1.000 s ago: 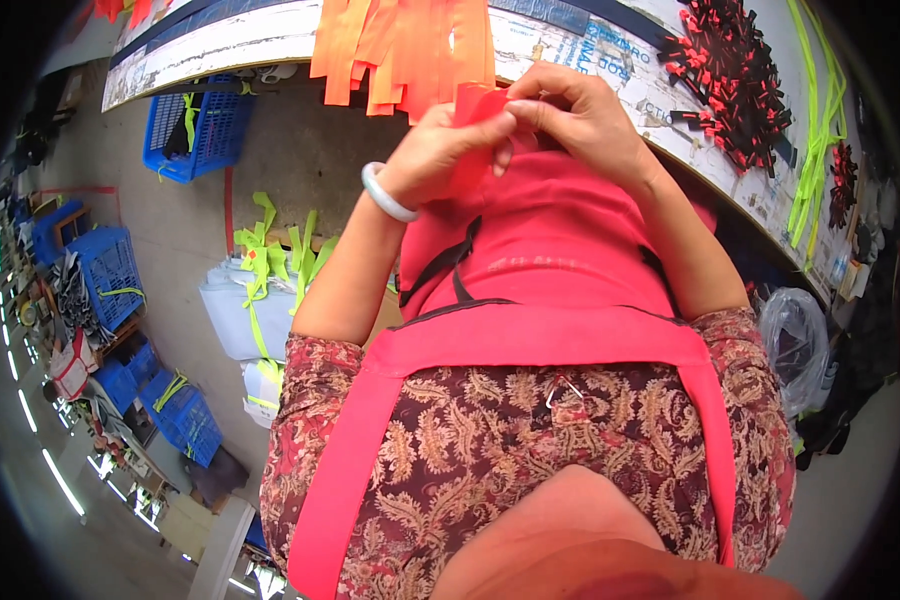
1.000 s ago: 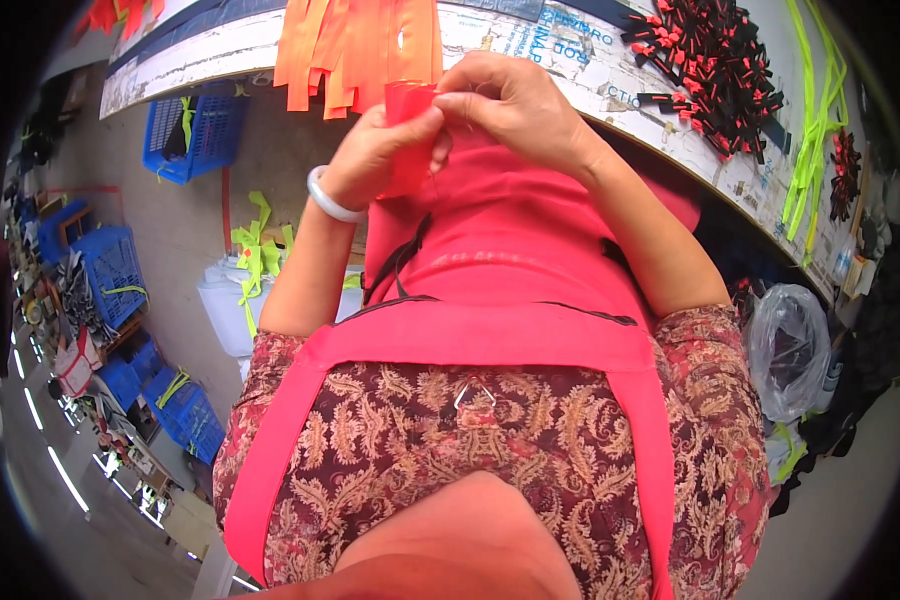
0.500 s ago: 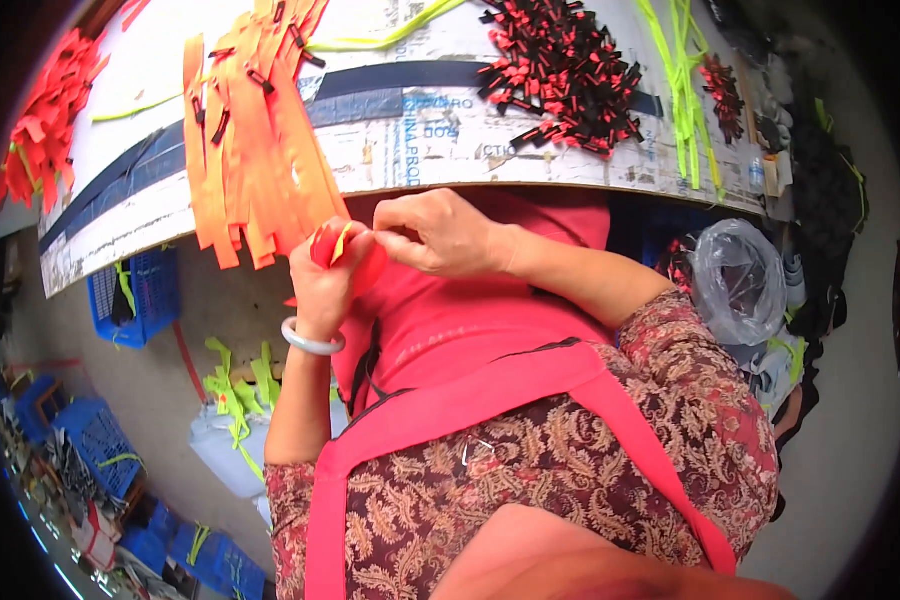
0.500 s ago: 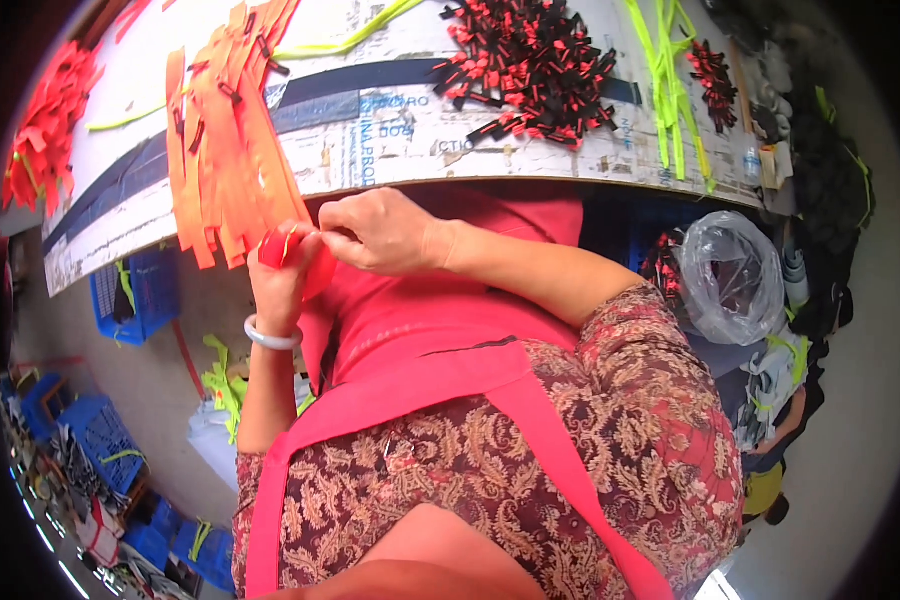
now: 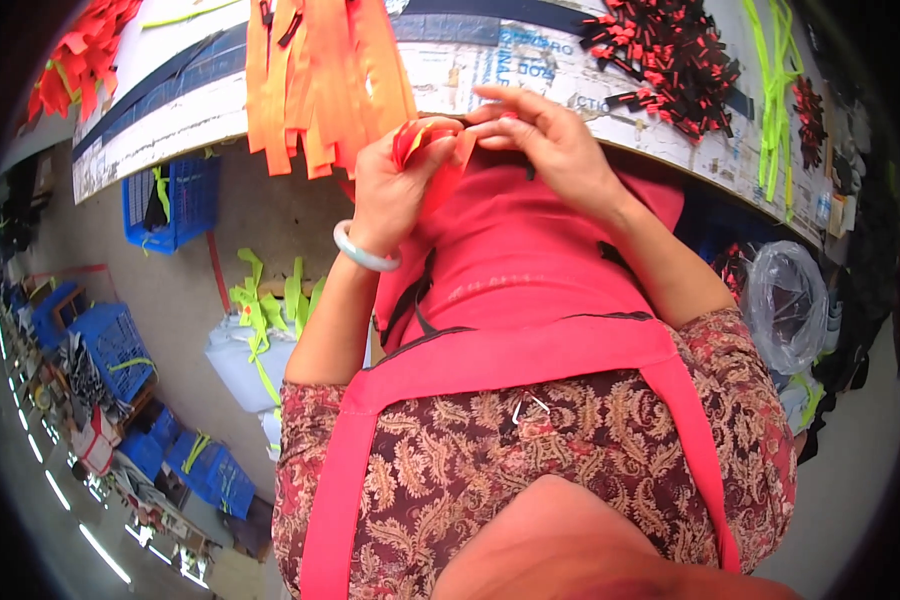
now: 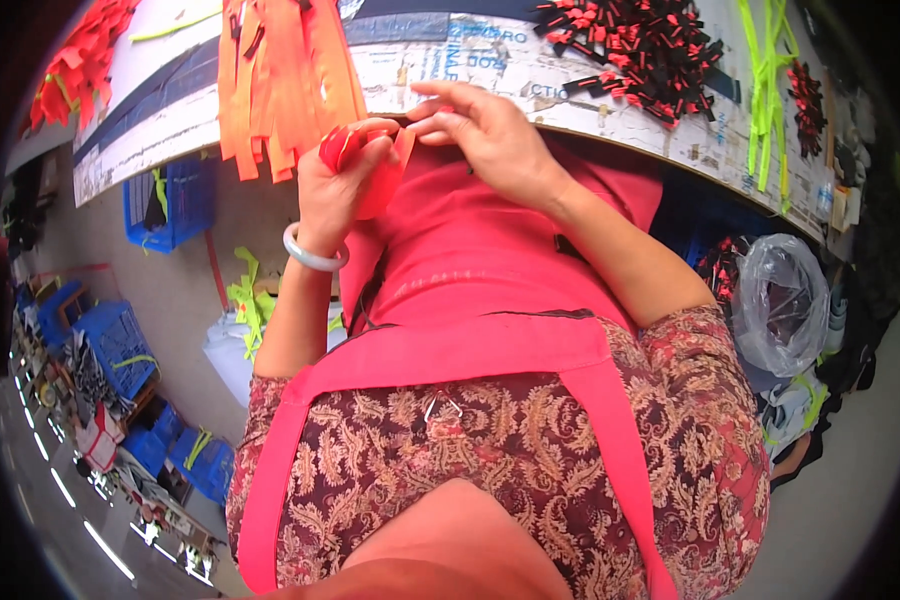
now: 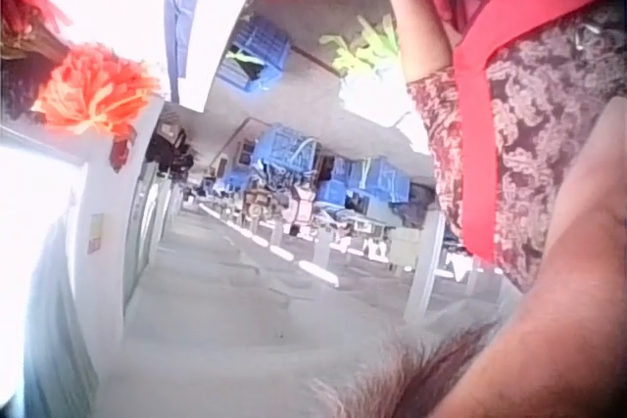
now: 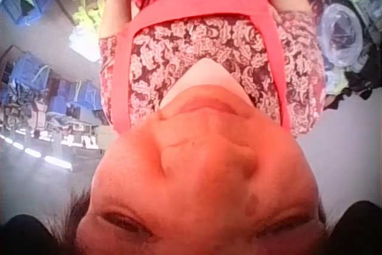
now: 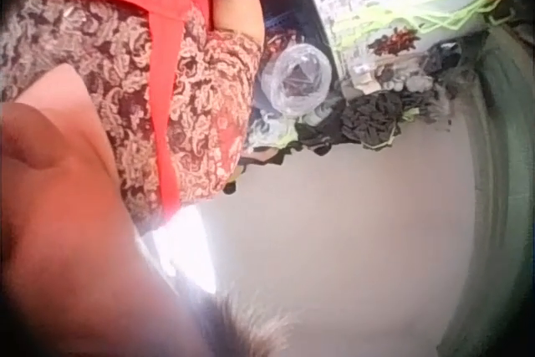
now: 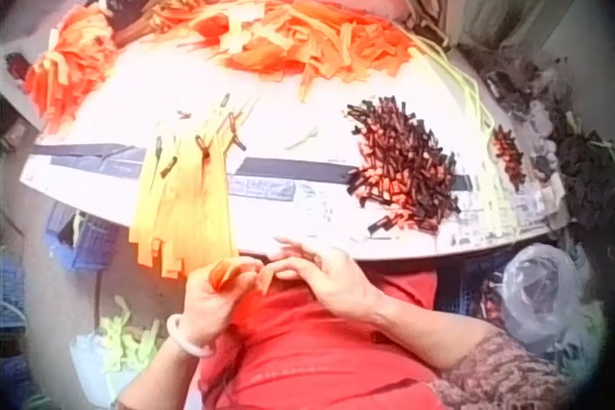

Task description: Assembling small black plastic fasteners onto orange fabric strips at a manufacturing workbench.

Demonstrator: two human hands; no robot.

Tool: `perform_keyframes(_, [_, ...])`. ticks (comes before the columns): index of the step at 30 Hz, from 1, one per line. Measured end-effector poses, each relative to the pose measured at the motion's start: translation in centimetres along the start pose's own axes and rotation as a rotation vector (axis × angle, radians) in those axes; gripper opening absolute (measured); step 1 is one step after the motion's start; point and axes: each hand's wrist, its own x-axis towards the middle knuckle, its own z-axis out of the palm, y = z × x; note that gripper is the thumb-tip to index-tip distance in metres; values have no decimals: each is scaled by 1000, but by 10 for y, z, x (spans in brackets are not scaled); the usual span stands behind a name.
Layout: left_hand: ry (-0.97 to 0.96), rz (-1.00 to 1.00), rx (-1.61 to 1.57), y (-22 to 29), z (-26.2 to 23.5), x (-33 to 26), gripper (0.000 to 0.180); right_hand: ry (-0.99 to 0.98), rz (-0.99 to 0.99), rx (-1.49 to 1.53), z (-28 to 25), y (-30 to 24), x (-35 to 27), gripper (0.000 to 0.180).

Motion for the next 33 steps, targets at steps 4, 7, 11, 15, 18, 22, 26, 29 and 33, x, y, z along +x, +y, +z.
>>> perform_keyframes(4, [-39,-111,-40,0,1,-2,15,37,-23,-64,-4,-5,2,28])
perform_keyframes(7, [-16,-101,-94,-9,5,-1,13,-17,152,-6,-12,-12,2,29])
perform_keyframes(11, [1,-163,-136,-11,3,-1,16,-113,101,77,-7,-14,3,24])
perform_keyframes(15, [-3,-155,13,-5,-1,-1,16,-123,47,-60,1,-19,-2,18])
perform_keyframes(18, [-9,-80,-47,-8,1,-1,16,-131,75,-151,4,-29,-3,14])
perform_keyframes(22, [-47,-59,-38,-11,2,-3,16,-113,110,-299,6,-28,-4,13])
perform_keyframes(26, [-62,-33,49,-11,2,-3,17,-74,116,-213,6,-22,-4,14])
perform_keyframes(29, [-69,-11,55,-15,1,-4,17,-24,89,-176,11,-16,-6,15])
perform_keyframes(33, [-84,40,101,-20,-1,-4,17,5,57,-178,11,-9,-8,16])
